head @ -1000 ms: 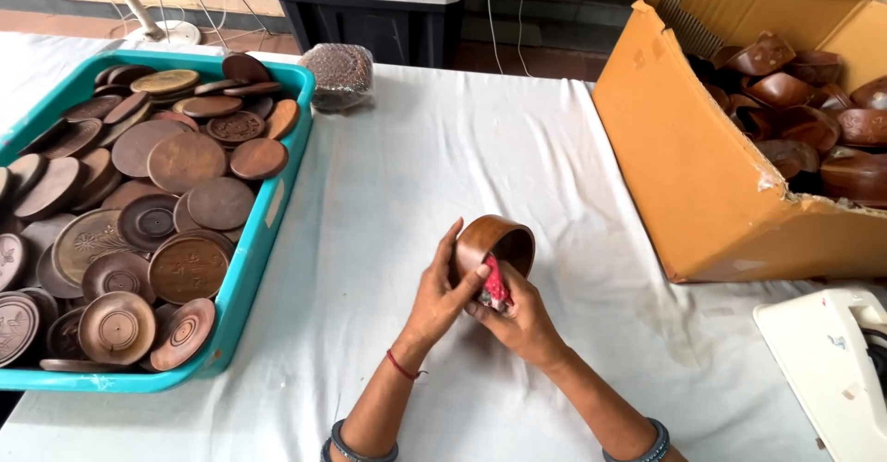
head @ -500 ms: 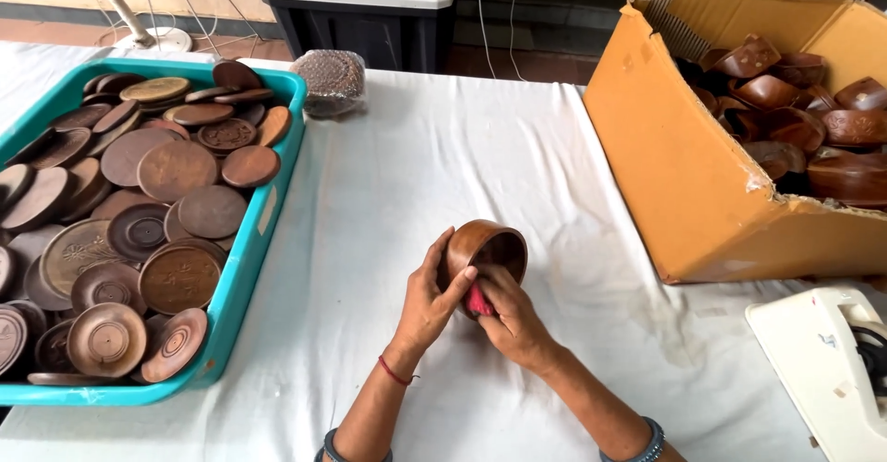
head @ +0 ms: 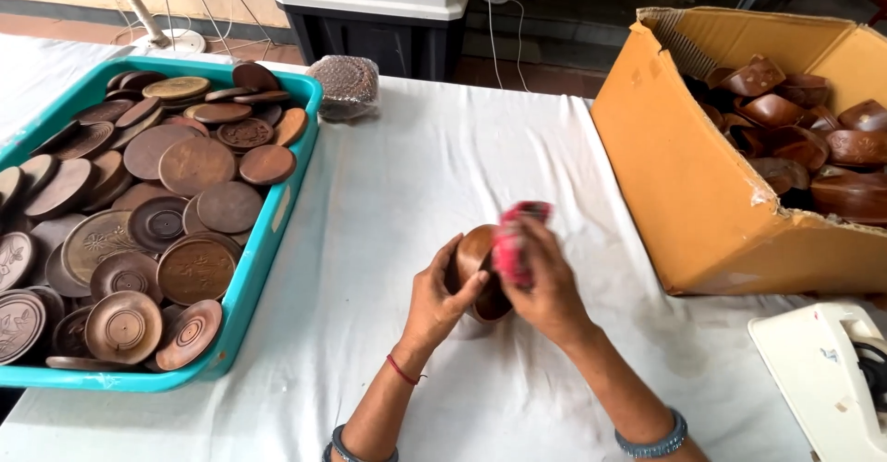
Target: Wiping and inspecting small wooden bowls and discs at a production table.
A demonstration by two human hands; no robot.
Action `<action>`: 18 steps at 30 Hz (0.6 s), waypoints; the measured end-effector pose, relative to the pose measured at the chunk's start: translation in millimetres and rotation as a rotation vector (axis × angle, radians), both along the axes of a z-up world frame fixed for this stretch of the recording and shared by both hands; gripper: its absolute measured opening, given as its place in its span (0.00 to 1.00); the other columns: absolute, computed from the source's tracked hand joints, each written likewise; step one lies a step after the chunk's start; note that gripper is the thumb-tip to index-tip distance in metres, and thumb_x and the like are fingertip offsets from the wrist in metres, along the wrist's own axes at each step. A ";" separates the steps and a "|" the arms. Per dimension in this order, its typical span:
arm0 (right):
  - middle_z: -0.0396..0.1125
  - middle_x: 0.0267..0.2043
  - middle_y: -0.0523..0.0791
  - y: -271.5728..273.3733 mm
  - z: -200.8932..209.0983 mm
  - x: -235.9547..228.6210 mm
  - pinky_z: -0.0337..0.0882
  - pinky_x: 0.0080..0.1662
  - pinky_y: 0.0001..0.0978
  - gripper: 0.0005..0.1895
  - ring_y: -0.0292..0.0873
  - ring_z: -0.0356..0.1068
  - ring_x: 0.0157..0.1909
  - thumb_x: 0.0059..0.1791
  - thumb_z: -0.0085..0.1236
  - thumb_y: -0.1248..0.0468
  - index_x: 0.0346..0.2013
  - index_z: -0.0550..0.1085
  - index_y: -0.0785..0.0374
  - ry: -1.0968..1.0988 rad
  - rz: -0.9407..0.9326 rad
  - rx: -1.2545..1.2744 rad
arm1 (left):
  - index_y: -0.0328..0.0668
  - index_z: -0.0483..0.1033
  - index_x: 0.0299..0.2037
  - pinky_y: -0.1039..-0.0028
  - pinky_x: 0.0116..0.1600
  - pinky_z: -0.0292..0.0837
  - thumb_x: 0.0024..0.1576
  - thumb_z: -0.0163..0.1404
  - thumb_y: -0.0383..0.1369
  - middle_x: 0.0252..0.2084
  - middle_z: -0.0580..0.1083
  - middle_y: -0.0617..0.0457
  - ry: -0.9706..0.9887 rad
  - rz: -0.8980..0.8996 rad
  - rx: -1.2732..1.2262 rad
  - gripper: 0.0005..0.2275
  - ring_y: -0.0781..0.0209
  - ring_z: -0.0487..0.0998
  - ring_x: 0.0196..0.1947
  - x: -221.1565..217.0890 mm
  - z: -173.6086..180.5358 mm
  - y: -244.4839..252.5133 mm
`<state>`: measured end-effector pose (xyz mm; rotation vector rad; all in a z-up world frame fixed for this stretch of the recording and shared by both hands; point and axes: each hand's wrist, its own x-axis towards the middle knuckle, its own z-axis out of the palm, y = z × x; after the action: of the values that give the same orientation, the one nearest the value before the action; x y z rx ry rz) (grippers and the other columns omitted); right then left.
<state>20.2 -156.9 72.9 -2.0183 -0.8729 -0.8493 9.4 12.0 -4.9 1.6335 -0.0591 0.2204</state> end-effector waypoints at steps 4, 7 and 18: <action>0.69 0.55 0.50 -2.0 -1.6 29.4 0.75 0.51 0.42 0.28 0.53 0.72 0.56 0.37 0.65 0.67 0.52 0.74 0.64 -0.174 -0.016 -0.375 | 0.27 0.65 0.65 0.65 0.59 0.78 0.49 0.58 0.38 0.53 0.79 0.37 -0.068 -0.025 0.045 0.34 0.50 0.82 0.54 -8.4 15.7 1.1; 0.74 0.50 0.46 -4.9 -13.0 50.6 0.77 0.50 0.41 0.21 0.47 0.76 0.50 0.42 0.68 0.63 0.49 0.75 0.60 -0.212 0.001 -0.502 | 0.30 0.68 0.64 0.65 0.54 0.81 0.44 0.59 0.38 0.46 0.81 0.37 0.049 -0.067 0.028 0.35 0.49 0.84 0.48 -5.5 17.5 8.0; 0.78 0.33 0.50 -54.5 -114.3 63.5 0.76 0.39 0.38 0.12 0.49 0.80 0.37 0.45 0.63 0.67 0.42 0.79 0.69 0.694 -0.118 0.083 | 0.30 0.66 0.65 0.63 0.61 0.77 0.46 0.58 0.38 0.53 0.77 0.35 -0.059 -0.122 0.073 0.35 0.45 0.81 0.55 -9.9 17.4 0.0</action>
<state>83.8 -211.4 -41.4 -2.0892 -0.3210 -0.1934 -0.5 12.0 12.6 1.6893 -0.2138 0.1743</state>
